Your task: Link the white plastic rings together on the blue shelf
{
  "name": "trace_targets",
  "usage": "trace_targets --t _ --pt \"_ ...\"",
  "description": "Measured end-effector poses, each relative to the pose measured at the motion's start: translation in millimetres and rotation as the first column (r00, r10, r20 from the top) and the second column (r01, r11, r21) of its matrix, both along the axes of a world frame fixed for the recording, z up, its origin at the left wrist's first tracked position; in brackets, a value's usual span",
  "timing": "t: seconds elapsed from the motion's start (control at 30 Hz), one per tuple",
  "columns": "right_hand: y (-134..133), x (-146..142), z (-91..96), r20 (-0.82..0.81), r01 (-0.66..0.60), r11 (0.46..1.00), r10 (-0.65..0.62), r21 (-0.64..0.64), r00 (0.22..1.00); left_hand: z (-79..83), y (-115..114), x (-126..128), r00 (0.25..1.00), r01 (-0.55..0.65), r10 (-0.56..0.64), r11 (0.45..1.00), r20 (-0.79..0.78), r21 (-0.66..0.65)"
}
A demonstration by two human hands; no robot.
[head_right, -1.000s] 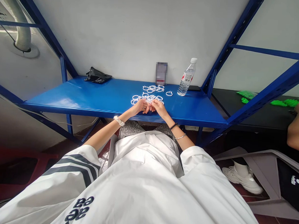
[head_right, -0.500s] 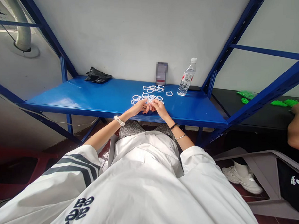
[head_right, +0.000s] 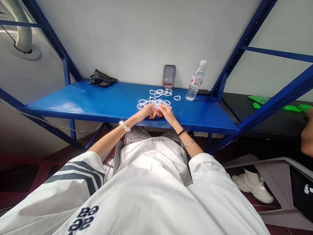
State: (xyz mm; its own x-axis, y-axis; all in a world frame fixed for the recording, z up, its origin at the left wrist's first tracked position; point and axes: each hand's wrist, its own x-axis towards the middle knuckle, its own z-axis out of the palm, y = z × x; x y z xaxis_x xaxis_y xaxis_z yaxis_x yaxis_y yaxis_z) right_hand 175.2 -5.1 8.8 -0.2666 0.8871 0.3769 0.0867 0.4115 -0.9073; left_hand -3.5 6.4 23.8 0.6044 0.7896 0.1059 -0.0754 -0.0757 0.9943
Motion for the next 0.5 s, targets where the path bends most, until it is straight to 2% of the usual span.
trace_targets --t 0.5 --pt "1.4 0.7 -1.0 0.004 -0.002 1.000 0.002 0.016 1.000 -0.1 1.1 0.4 1.000 -0.019 0.018 1.000 -0.016 -0.016"
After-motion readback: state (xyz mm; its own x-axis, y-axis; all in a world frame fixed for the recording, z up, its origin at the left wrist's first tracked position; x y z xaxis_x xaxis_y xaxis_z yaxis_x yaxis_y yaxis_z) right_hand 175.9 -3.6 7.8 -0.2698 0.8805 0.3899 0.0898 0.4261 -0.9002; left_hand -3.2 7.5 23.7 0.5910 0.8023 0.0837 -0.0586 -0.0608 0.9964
